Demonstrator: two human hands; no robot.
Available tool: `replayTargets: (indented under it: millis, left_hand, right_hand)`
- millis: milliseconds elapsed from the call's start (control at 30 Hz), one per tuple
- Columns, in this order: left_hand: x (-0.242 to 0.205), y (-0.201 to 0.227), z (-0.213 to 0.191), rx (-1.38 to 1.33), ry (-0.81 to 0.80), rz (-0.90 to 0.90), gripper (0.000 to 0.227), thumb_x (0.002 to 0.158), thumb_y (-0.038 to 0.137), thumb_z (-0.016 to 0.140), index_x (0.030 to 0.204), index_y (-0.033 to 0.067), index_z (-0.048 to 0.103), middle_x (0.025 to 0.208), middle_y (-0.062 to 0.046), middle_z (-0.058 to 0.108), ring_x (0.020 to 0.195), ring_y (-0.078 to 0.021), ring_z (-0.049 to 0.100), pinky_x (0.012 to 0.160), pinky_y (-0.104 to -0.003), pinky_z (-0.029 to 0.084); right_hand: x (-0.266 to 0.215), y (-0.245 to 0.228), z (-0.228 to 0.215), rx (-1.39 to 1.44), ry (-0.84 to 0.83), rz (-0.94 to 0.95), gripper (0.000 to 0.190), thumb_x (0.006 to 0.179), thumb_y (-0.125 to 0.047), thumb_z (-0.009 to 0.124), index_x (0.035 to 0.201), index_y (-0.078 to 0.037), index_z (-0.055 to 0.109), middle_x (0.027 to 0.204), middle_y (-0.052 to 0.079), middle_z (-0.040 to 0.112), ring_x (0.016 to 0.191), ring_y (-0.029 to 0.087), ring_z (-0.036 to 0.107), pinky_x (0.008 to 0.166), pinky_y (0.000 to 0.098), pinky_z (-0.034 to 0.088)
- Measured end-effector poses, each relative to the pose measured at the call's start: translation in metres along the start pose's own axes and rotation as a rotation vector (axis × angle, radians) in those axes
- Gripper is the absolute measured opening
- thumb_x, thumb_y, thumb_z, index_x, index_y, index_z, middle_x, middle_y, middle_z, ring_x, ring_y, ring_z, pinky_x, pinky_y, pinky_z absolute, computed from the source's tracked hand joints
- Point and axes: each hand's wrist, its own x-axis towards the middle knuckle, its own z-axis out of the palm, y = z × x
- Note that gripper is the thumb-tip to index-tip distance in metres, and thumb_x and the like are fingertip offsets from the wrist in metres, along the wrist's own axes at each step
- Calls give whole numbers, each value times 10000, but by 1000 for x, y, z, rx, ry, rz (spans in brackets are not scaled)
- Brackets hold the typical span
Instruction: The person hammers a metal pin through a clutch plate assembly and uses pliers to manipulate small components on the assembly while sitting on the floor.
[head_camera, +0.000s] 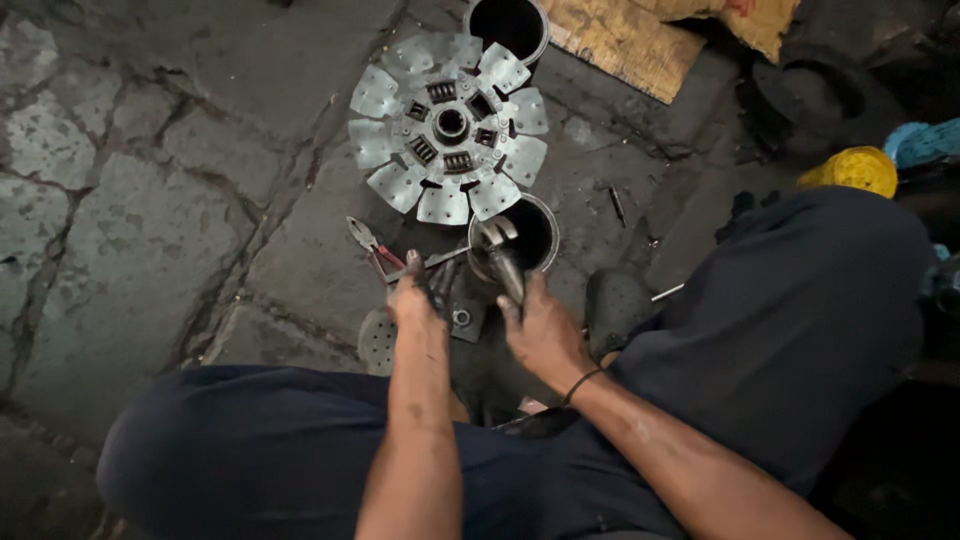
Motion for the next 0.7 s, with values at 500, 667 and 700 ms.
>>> replayTargets:
  millis: [500, 667, 700]
  left_hand:
    - [-24, 4, 23, 171, 188, 49, 468, 893, 217, 806, 1171, -80, 573, 889, -204, 688, 668, -357, 688, 643, -514, 619]
    - [-32, 5, 28, 50, 135, 25, 552, 833, 175, 793, 1226, -35, 466, 926, -212, 686, 706, -408, 725, 685, -528, 663]
    - [-33, 7, 29, 51, 135, 27, 552, 833, 175, 793, 1226, -35, 466, 926, -212, 686, 706, -408, 725, 685, -528, 663]
  right_hand:
    - [-5, -5, -8, 22, -19, -9, 594, 958, -374, 597, 1330, 66, 454, 821, 321, 677, 774, 511, 666, 653, 569, 515]
    - [-3, -7, -12, 91, 43, 21, 585, 952, -399, 601, 1324, 37, 484, 819, 313, 682, 771, 503, 678, 659, 567, 520]
    - [-5, -7, -12, 159, 58, 6, 548, 962, -398, 583, 1294, 31, 507, 813, 302, 687, 760, 491, 688, 657, 561, 525]
